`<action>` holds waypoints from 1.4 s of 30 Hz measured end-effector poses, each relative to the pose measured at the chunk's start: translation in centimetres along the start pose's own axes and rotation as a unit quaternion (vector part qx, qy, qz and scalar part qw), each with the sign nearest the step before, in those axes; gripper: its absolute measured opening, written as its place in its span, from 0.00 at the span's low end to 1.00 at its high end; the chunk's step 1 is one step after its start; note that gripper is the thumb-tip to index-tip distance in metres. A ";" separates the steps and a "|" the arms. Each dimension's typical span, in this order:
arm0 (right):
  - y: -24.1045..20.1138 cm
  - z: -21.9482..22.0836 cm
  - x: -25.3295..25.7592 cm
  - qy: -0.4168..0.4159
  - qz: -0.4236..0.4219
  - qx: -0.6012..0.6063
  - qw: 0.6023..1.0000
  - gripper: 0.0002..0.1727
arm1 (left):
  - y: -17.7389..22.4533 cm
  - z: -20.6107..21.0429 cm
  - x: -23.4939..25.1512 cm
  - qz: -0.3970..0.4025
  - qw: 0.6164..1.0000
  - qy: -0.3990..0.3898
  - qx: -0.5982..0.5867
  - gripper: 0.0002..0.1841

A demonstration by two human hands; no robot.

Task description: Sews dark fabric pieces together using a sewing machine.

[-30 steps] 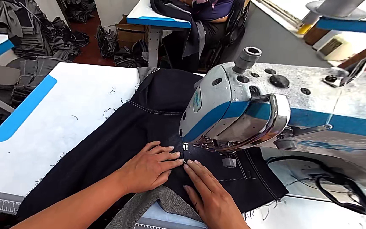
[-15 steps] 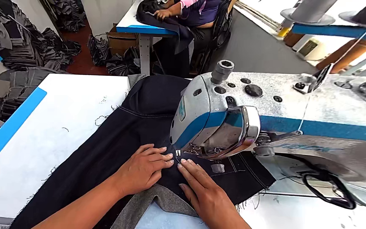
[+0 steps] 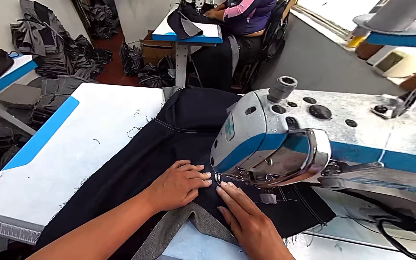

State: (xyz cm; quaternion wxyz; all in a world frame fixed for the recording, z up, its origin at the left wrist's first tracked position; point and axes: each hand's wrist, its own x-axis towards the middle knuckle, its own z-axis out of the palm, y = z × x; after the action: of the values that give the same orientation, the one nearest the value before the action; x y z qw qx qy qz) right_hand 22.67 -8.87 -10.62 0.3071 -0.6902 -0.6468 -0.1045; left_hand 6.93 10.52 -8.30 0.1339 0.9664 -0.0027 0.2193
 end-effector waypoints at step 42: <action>5.2 -2.7 1.0 0.011 0.111 0.303 0.946 0.15 | -0.5 0.3 -0.2 -0.015 0.999 0.038 -0.025 0.19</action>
State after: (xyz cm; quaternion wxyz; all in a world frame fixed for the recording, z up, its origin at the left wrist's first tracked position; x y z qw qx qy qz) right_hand 28.48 -9.43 -9.51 0.5188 -0.6306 -0.5638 0.1237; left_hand 6.88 10.94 -8.81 0.1614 0.9536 0.0114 0.2538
